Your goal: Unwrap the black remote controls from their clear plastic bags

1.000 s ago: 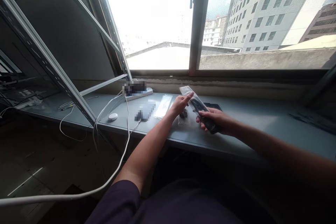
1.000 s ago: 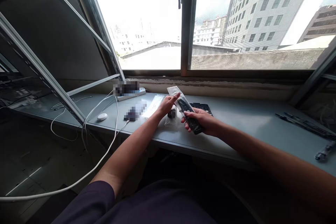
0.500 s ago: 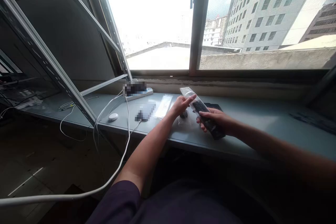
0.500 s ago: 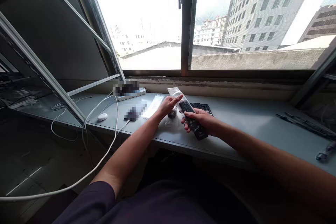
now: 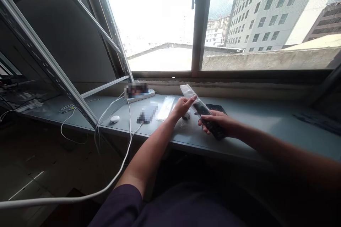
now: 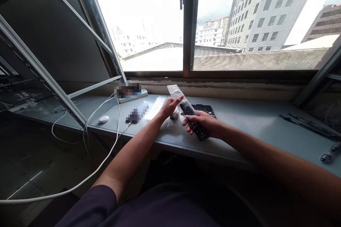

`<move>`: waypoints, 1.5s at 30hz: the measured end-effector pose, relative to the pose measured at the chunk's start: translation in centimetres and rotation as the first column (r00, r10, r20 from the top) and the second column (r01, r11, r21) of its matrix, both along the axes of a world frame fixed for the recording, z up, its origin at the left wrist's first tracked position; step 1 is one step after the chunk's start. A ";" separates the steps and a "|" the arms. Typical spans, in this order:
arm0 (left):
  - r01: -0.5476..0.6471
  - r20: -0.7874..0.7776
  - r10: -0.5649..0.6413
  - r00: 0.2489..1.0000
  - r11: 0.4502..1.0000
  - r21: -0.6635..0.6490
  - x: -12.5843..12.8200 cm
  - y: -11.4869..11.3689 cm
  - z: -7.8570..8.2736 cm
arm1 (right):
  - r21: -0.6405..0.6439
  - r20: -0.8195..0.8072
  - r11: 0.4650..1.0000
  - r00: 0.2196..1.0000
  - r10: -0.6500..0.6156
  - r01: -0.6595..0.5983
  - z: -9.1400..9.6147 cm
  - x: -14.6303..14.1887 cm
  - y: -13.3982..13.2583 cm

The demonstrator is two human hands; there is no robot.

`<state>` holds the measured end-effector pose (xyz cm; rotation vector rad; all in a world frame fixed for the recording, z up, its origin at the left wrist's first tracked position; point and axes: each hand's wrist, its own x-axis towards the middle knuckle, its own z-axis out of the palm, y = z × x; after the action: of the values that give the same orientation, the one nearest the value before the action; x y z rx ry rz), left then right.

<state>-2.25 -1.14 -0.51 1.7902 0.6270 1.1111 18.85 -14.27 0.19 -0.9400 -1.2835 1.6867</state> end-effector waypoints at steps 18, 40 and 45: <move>-0.320 0.383 0.462 0.800 0.868 -0.379 -0.3 2.4 0.1 | 0.024 0.055 0.999 0.998 0.027 -0.028 1.6 1.2 -0.4; -0.101 0.331 0.268 0.905 0.890 -0.444 -0.2 1.3 0.9 | 0.076 -0.077 0.958 0.959 -0.271 0.277 2.0 1.3 0.2; -0.145 0.343 0.347 0.873 0.856 -0.497 -0.5 1.7 0.8 | 0.080 -0.087 0.950 0.952 -0.294 0.301 2.2 1.0 -0.1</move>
<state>-2.71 0.56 0.26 1.0328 0.7937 1.3458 19.86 -14.35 2.40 -0.9545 -1.0991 1.4026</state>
